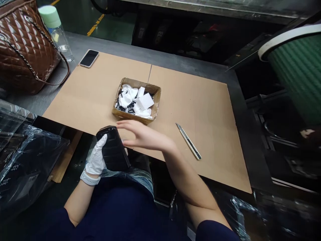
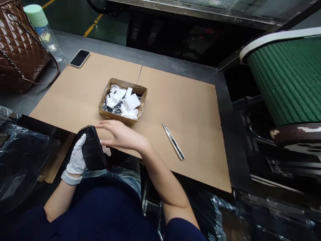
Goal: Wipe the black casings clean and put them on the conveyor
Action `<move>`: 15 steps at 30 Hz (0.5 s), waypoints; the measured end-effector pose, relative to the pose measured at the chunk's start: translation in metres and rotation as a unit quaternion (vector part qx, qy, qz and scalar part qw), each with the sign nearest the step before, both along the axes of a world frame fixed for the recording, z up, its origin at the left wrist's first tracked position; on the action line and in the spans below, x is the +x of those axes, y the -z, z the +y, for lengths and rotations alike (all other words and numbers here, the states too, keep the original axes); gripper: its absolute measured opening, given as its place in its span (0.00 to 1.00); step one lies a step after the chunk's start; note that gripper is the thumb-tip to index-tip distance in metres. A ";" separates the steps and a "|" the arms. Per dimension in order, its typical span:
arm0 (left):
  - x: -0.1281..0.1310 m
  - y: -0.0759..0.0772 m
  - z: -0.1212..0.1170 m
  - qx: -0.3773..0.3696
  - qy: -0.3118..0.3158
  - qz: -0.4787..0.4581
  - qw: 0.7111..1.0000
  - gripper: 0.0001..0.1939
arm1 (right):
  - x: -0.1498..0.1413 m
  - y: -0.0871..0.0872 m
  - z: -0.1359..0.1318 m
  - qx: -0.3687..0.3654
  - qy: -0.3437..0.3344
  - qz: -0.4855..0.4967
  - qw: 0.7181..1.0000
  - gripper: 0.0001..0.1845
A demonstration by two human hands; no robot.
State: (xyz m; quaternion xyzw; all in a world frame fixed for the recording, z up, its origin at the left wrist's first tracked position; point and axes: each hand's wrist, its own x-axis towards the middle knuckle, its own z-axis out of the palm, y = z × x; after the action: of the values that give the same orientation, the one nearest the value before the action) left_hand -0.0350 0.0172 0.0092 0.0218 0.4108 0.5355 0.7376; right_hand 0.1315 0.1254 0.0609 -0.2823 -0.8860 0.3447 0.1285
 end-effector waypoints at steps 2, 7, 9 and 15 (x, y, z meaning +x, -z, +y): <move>-0.005 -0.005 0.000 0.017 0.036 0.035 0.999 0.27 | 0.008 0.006 0.025 0.050 0.104 0.002 0.993 0.20; -0.012 -0.012 -0.004 0.205 0.113 0.426 0.874 0.15 | 0.033 0.041 0.091 0.113 0.342 -0.137 0.923 0.29; -0.013 -0.012 -0.006 0.265 0.152 0.535 0.788 0.10 | 0.038 0.052 0.103 0.097 0.362 -0.177 0.910 0.31; -0.012 -0.014 0.011 0.328 0.114 0.678 0.648 0.11 | 0.032 0.031 0.061 0.108 0.352 0.071 0.927 0.29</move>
State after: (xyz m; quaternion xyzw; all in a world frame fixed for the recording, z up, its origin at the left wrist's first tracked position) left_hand -0.0470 0.0284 0.0231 0.6660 0.5878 0.3832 0.2530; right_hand 0.1634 0.1861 0.0299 -0.5356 -0.7499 0.1988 0.3335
